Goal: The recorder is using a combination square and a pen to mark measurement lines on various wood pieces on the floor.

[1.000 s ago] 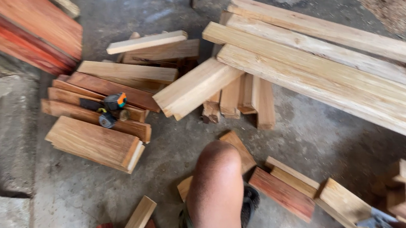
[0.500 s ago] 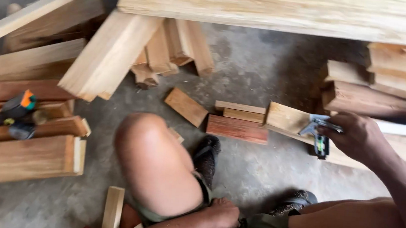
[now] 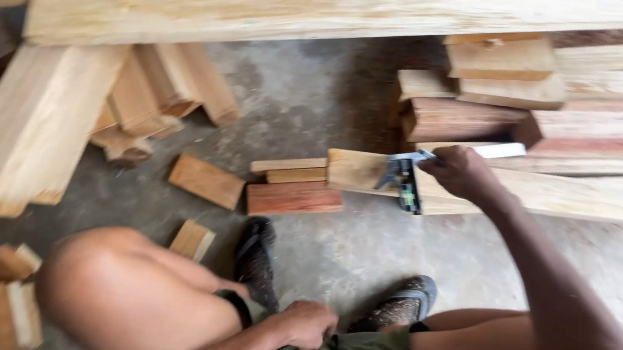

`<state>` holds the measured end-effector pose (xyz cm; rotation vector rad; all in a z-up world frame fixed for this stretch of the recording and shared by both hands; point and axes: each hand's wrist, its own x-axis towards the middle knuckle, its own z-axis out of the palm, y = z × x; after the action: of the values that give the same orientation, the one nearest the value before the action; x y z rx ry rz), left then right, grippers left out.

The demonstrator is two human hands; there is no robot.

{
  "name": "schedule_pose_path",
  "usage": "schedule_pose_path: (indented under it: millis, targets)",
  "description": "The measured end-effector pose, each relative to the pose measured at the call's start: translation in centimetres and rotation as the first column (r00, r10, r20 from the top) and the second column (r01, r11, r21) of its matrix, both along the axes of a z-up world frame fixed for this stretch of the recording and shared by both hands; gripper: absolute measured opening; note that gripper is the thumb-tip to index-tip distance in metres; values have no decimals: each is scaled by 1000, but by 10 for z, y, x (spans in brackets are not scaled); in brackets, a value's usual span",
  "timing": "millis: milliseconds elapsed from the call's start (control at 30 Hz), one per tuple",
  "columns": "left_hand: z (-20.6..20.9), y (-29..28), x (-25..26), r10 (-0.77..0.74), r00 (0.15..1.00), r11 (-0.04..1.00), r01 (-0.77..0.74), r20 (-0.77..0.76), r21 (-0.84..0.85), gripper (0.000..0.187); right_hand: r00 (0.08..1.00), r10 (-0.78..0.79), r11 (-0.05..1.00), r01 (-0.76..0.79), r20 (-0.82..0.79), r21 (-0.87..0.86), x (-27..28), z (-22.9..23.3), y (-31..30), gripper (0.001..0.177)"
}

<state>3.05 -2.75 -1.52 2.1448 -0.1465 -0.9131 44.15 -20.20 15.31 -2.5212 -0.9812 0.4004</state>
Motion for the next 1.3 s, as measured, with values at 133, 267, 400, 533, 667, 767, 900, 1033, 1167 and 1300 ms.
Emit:
schedule_pose_path:
  millis: [133, 267, 400, 533, 667, 767, 900, 1033, 1167, 1300]
  targets:
    - [100, 58, 91, 234, 971, 970, -237, -48, -48, 20, 959, -235, 971, 226, -155, -75, -20, 14, 0, 48]
    - [91, 135, 169, 583, 784, 804, -595, 214, -10, 20, 944, -313, 908, 265, -106, -323, -47, 31, 38, 71]
    - [35, 185, 218, 571, 664, 661, -720, 483, 209, 21, 974, -224, 962, 226, 32, -156, -73, 26, 57, 87]
    - [18, 200, 230, 403, 745, 679, -633, 532, 372, 23, 983, -182, 965, 172, -34, -200, -76, 22, 41, 79]
    - [5, 214, 237, 308, 797, 732, -547, 519, 407, 25, 982, -184, 945, 163, -49, -284, -81, 21, 22, 83]
    - [-24, 223, 240, 318, 813, 770, -522, 487, 368, 27, 986, -169, 942, 164, 8, -293, -87, 22, 0, 68]
    - [-20, 220, 248, 299, 855, 805, -465, 424, 369, 35, 974, -228, 945, 218, -12, -242, -87, 16, -14, 59]
    - [-29, 230, 254, 362, 879, 783, -467, 309, 411, 42, 984, -181, 977, 179, 0, -115, -93, 21, -17, 71]
    - [-32, 236, 260, 352, 873, 846, -451, 339, 283, 47, 977, -214, 950, 205, -10, -235, -115, 58, 12, 89]
    - [-9, 251, 251, 352, 852, 809, -486, 388, 332, 45, 957, -121, 931, 202, 263, -305, -118, 5, 8, 53]
